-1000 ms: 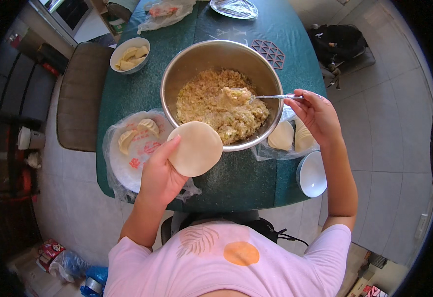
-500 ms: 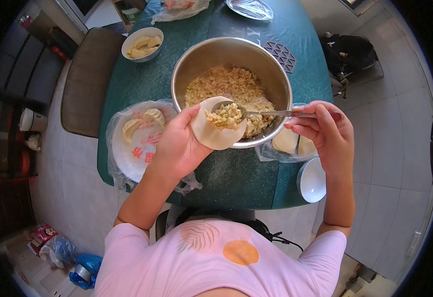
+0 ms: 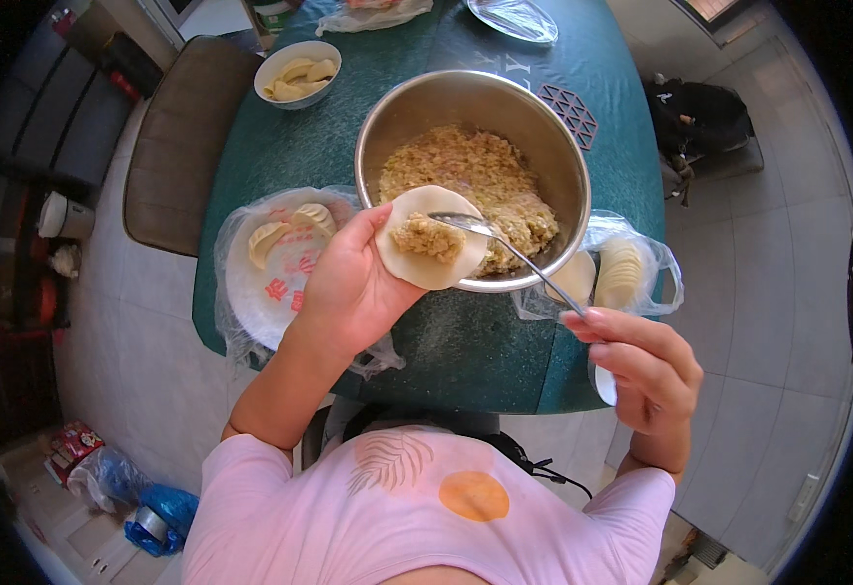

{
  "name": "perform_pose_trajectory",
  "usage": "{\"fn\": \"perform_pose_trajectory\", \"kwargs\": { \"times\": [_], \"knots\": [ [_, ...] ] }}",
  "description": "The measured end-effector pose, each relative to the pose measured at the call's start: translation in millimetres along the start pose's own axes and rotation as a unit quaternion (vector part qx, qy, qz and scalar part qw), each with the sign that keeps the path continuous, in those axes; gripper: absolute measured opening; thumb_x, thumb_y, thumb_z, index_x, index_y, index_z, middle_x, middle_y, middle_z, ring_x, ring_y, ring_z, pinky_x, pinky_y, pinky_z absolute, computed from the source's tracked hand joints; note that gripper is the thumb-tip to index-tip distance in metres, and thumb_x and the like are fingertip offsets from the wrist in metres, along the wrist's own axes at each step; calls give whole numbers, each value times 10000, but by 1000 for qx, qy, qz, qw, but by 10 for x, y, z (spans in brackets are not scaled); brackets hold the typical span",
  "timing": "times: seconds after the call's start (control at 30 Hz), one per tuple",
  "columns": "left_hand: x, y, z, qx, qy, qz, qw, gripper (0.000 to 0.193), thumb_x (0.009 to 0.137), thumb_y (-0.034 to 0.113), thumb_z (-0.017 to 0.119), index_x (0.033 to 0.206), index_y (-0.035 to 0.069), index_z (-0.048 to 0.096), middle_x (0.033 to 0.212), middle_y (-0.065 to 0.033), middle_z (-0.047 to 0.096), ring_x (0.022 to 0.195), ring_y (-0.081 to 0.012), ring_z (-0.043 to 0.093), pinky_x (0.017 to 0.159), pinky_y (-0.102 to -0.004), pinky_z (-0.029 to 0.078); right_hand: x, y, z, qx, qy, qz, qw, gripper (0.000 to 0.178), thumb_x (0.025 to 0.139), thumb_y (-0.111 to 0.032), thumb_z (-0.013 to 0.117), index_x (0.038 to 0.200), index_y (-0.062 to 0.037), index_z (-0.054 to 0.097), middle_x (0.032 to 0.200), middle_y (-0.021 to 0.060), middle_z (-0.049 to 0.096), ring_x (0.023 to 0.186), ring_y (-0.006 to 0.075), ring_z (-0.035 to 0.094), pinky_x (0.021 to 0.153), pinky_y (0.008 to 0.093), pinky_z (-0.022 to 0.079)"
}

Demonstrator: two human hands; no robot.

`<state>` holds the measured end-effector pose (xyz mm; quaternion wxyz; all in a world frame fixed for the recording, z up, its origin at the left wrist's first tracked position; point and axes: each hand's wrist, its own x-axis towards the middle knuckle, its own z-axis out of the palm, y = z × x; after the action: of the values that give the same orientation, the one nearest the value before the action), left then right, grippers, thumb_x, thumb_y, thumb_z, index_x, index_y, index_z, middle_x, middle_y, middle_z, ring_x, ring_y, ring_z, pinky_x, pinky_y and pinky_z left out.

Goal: The person prepares dumplings by placing a spoonful of filling onto a round dough wrapper, then folding and pleating the edges to seal the dumpling. The finished dumplings are placed on a plate on the table.

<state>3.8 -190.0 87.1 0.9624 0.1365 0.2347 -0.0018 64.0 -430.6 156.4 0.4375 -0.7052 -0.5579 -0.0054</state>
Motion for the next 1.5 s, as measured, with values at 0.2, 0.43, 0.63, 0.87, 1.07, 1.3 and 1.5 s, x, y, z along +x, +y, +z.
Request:
{"fn": "perform_pose_trajectory", "kwargs": {
  "times": [0.2, 0.43, 0.63, 0.87, 1.07, 1.3, 1.5],
  "knots": [
    [0, 6, -50, -2, -12, 3, 1000, 445, 1000, 232, 264, 1344, -41, 334, 1357, -202, 432, 1279, -308, 409, 1098, -481, 281, -62, -159, -73, 24, 5, 56, 998, 250, 956, -183, 486, 897, 9, 634, 991, 175, 656, 863, 292, 687, 740, 367, 573],
    [-94, -51, 4, 9, -26, -8, 1000, 442, 1001, 246, 268, 1342, -22, 353, 1341, -181, 455, 1258, -294, 431, 1075, -471, 314, 19, 31, 40, -35, -71, -92, 993, 174, 733, 35, 645, 903, 75, 637, 1006, 235, 640, 855, 340, 678, 695, 357, 577],
    [12, -47, -272, -93, -172, -41, 980, 465, 1002, 280, 269, 1345, -23, 353, 1344, -180, 454, 1256, -288, 436, 1082, -459, 306, -36, -51, 44, 3, -41, -69, 997, 183, 727, 22, 657, 900, 76, 636, 998, 224, 640, 837, 331, 682, 679, 342, 578],
    [-26, -50, -212, -94, -180, -53, 978, 526, 970, 331, 319, 1344, -38, 346, 1333, -177, 462, 1236, -291, 452, 1078, -442, 313, 9, -44, 78, -22, -44, -65, 997, 193, 708, 33, 691, 891, 69, 639, 982, 226, 648, 854, 330, 684, 669, 349, 581],
    [-88, -55, -279, 36, -192, 17, 981, 557, 749, -11, 448, 1299, -65, 378, 1277, -184, 490, 1209, -292, 480, 1071, -415, 344, -73, -175, 66, 3, 33, 1, 999, 159, 722, 21, 687, 875, 33, 649, 983, 198, 658, 840, 327, 687, 662, 361, 582],
    [-94, -59, -263, 69, -136, 11, 988, 641, 647, -117, 449, 1285, -78, 398, 1267, -195, 501, 1205, -297, 490, 1053, -411, 373, -101, -188, 52, -12, 43, 15, 999, 150, 741, -1, 673, 889, 10, 649, 978, 180, 665, 831, 316, 690, 663, 364, 581],
    [-80, -85, -294, 54, -154, 8, 987, 622, 662, -109, 444, 1282, -80, 401, 1267, -192, 501, 1196, -290, 499, 1052, -403, 378, -70, -109, 55, -44, 22, -1, 999, 154, 731, -6, 678, 883, 7, 653, 945, 177, 671, 809, 318, 693, 634, 353, 580]
  ]
}}
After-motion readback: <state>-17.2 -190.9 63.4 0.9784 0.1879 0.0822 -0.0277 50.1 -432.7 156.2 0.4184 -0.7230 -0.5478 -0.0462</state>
